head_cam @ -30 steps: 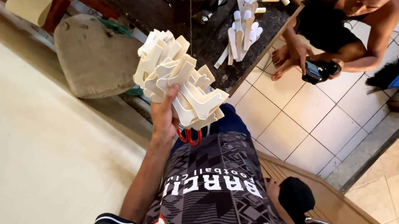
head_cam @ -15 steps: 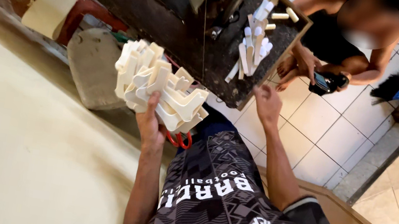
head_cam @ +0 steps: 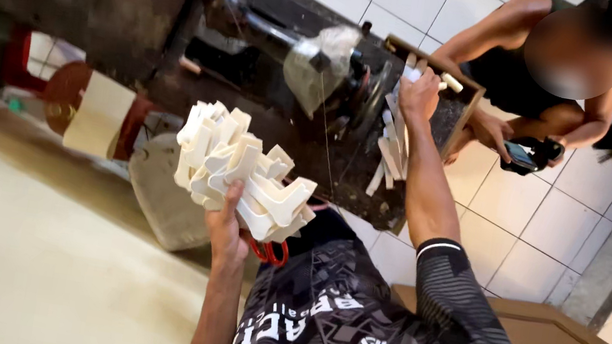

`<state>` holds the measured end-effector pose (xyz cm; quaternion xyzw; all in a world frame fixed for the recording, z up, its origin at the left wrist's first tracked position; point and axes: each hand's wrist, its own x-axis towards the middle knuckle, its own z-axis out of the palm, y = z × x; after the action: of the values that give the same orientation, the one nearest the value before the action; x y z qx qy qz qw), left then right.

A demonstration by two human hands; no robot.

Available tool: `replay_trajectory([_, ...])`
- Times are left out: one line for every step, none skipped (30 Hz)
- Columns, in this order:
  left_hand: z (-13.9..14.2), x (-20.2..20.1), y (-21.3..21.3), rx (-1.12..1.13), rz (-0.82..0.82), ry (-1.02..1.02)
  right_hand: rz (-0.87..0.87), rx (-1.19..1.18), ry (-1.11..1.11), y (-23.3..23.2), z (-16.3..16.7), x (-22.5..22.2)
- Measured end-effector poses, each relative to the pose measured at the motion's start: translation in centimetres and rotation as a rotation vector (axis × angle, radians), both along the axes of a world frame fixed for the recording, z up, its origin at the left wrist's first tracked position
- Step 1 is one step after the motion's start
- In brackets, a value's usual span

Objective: The person sits on the floor gathering cut white shoe-upper pieces, trims scraps with scissors, and carries a stack of pieces to a treadle sewing machine. They oil the machine, then guide the shoe components under the needle one at a time, stitching them and placing finished pieces on a growing pile.

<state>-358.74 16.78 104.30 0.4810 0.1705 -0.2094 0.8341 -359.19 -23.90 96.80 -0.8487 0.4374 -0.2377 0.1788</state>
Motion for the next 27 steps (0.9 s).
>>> replay_trajectory([0.0, 0.9, -0.2, -0.012, -0.008, -0.004, -0.056, 0.089, 0.058, -0.1, 0.1, 0.7])
replay_trajectory([0.1, 1.3, -0.1, -0.02, -0.015, 0.0, -0.111, 0.183, 0.123, -0.1, 0.2, 1.1])
replay_trajectory([0.2, 1.6, 0.1, -0.008, -0.015, 0.014, -0.173, 0.266, 0.177, -0.1, 0.3, 1.5])
replay_trajectory([0.2, 1.9, 0.2, -0.003, -0.016, 0.02, -0.234, 0.343, 0.223, -0.2, 0.4, 1.8])
replay_trajectory([0.1, 2.4, 0.2, 0.0, -0.022, 0.022, -0.298, 0.42, 0.262, -0.3, 0.4, 2.1])
replay_trajectory([0.0, 2.8, 0.2, 0.009, -0.031, 0.02, -0.302, 0.419, 0.265, -0.4, 0.5, 2.3])
replay_trajectory([0.0, 3.0, 0.2, 0.019, -0.039, 0.022, -0.304, 0.419, 0.272, -0.5, 0.6, 2.5])
replay_trajectory([-0.1, 3.1, 0.3, 0.029, -0.045, 0.025, -0.305, 0.419, 0.28, -0.5, 0.6, 2.6])
replay_trajectory([-0.1, 3.2, 0.3, 0.021, -0.051, 0.043, -0.312, 0.399, 0.283, -0.6, 0.5, 2.7])
replay_trajectory([-0.1, 3.4, 0.3, 0.009, -0.054, 0.057, -0.316, 0.376, 0.282, -0.6, 0.4, 2.8])
replay_trajectory([-0.1, 3.6, 0.2, -0.004, -0.055, 0.067, -0.317, 0.35, 0.278, -0.6, 0.3, 2.9])
replay_trajectory([-0.1, 3.9, 0.1, -0.007, -0.058, 0.07, -0.334, 0.397, 0.221, -0.6, 0.1, 2.9])
replay_trajectory([-0.1, 4.1, 0.1, -0.008, -0.06, 0.075, -0.351, 0.446, 0.168, -0.6, -0.1, 2.9])
replay_trajectory([-0.1, 4.2, 0.2, -0.006, -0.064, 0.085, -0.37, 0.496, 0.118, -0.5, -0.3, 2.8])
replay_trajectory([0.0, 4.4, 0.2, -0.01, -0.076, 0.088, -0.337, 0.483, 0.11, -0.5, -0.5, 2.7])
replay_trajectory([0.0, 4.6, 0.3, -0.016, -0.089, 0.091, -0.305, 0.467, 0.102, -0.5, -0.7, 2.4])
replay_trajectory([0.1, 4.8, 0.4, -0.021, -0.102, 0.093, -0.273, 0.451, 0.094, -0.4, -0.6, 2.1])
replay_trajectory([0.0, 4.9, 0.4, -0.024, -0.108, 0.087, -0.244, 0.416, -0.009, -0.4, -0.5, 1.6])
replay_trajectory([0.1, 5.1, 0.6, -0.024, -0.116, 0.081, -0.216, 0.382, -0.112, -0.3, -0.3, 1.1])
replay_trajectory([0.1, 5.2, 0.8, -0.022, -0.129, 0.076, -0.193, 0.348, -0.214, -0.2, -0.1, 0.3])
replay_trajectory([0.1, 5.5, 1.0, -0.028, -0.145, 0.064, -0.205, 0.352, -0.281, -0.2, 0.3, -0.5])
replay_trajectory([0.1, 5.7, 1.2, -0.038, -0.158, 0.053, -0.214, 0.352, -0.347, -0.3, 0.8, -1.5])
replay_trajectory([0.0, 5.9, 1.3, -0.049, -0.168, 0.042, -0.219, 0.351, -0.412, -0.3, 1.3, -2.4])
replay_trajectory([0.0, 6.1, 1.6, -0.052, -0.171, 0.051, -0.276, 0.425, -0.493, -0.3, 1.9, -3.4])
replay_trajectory([-0.1, 6.4, 1.9, -0.054, -0.175, 0.06, -0.333, 0.499, -0.575, -0.1, 2.3, -4.6])
replay_trajectory([-0.2, 6.7, 2.1, -0.059, -0.176, 0.066, -0.386, 0.571, -0.659, 0.2, 2.6, -5.5])
replay_trajectory([-0.3, 6.9, 2.4, -0.057, -0.182, 0.063, -0.371, 0.636, -0.738, 0.5, 2.7, -6.4])
